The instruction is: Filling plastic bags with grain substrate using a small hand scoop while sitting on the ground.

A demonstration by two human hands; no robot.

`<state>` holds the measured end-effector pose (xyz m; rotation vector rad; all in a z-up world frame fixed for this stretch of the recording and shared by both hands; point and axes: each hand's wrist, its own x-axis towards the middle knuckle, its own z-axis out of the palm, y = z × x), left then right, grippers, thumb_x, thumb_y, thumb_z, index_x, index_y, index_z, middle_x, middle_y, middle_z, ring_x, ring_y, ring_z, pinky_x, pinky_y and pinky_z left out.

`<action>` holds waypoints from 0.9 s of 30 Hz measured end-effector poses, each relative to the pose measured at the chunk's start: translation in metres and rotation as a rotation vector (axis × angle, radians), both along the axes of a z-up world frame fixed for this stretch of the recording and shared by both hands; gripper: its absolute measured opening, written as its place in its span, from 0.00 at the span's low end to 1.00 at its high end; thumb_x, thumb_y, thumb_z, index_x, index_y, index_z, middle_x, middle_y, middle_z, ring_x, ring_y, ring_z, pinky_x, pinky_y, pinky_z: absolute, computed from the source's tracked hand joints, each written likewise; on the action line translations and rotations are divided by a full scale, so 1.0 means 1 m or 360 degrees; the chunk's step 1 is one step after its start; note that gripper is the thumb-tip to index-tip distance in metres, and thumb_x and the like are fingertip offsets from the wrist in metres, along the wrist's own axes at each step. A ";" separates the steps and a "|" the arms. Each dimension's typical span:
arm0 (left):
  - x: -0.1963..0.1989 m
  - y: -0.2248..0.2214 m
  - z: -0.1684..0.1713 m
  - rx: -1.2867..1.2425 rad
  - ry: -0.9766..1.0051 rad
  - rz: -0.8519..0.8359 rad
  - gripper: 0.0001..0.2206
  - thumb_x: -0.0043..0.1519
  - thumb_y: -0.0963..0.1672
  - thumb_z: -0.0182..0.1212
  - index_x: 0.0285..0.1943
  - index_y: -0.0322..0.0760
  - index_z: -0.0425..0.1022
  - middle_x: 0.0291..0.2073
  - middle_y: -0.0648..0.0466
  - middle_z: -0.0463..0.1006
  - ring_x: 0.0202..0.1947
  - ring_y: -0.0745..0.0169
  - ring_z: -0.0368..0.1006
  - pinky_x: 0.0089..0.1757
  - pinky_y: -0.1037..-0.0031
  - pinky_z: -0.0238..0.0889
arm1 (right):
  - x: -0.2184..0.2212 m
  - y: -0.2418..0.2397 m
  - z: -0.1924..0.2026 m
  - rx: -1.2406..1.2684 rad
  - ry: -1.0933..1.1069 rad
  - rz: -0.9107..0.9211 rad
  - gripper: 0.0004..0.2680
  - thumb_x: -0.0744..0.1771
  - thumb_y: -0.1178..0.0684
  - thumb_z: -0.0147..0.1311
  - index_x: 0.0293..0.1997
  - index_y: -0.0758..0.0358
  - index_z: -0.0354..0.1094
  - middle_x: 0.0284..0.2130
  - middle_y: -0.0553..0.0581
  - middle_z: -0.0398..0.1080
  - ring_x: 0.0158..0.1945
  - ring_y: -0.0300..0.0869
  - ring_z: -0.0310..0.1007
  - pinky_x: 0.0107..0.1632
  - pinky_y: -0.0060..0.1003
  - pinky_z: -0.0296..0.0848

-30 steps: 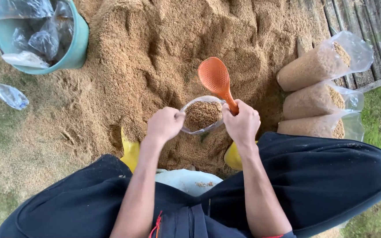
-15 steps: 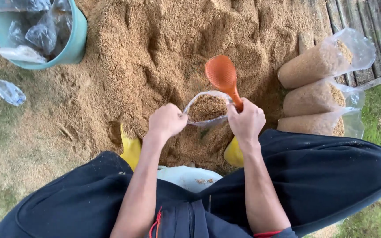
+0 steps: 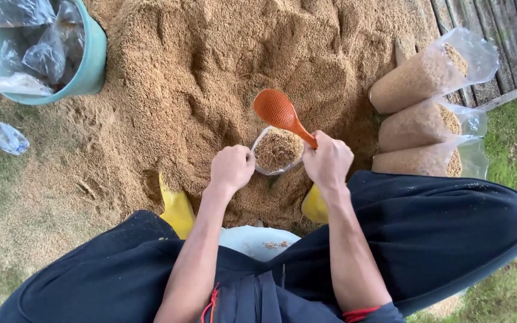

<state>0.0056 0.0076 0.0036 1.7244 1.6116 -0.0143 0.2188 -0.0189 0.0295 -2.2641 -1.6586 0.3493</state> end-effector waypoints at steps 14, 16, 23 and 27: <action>-0.002 -0.001 0.006 -0.0176 0.0221 0.0001 0.14 0.59 0.52 0.59 0.32 0.41 0.78 0.31 0.41 0.81 0.41 0.33 0.80 0.42 0.51 0.71 | -0.007 0.014 0.029 -0.0914 0.0281 -0.0086 0.11 0.65 0.41 0.54 0.51 0.39 0.69 0.39 0.57 0.77 0.51 0.59 0.77 0.54 0.56 0.73; -0.001 -0.001 -0.003 -0.0155 0.0193 0.0034 0.15 0.60 0.53 0.54 0.34 0.43 0.79 0.32 0.42 0.81 0.41 0.33 0.80 0.42 0.50 0.72 | -0.005 0.009 0.018 -0.0878 0.0271 -0.0102 0.10 0.65 0.41 0.55 0.49 0.42 0.71 0.38 0.56 0.77 0.50 0.58 0.78 0.53 0.55 0.73; -0.017 0.010 0.056 -0.0131 -0.0142 -0.0030 0.13 0.60 0.47 0.57 0.22 0.43 0.79 0.17 0.48 0.78 0.27 0.44 0.79 0.39 0.60 0.71 | -0.013 -0.005 0.021 0.0447 0.0714 -0.0062 0.10 0.62 0.58 0.54 0.17 0.51 0.60 0.06 0.44 0.56 0.13 0.36 0.60 0.25 0.29 0.60; -0.015 0.018 0.064 -0.0190 0.0121 -0.0028 0.17 0.56 0.54 0.61 0.19 0.45 0.77 0.20 0.43 0.78 0.33 0.36 0.80 0.39 0.57 0.70 | -0.015 0.000 0.017 0.0242 0.0581 -0.0290 0.07 0.63 0.51 0.57 0.23 0.57 0.66 0.12 0.55 0.61 0.19 0.46 0.64 0.31 0.44 0.65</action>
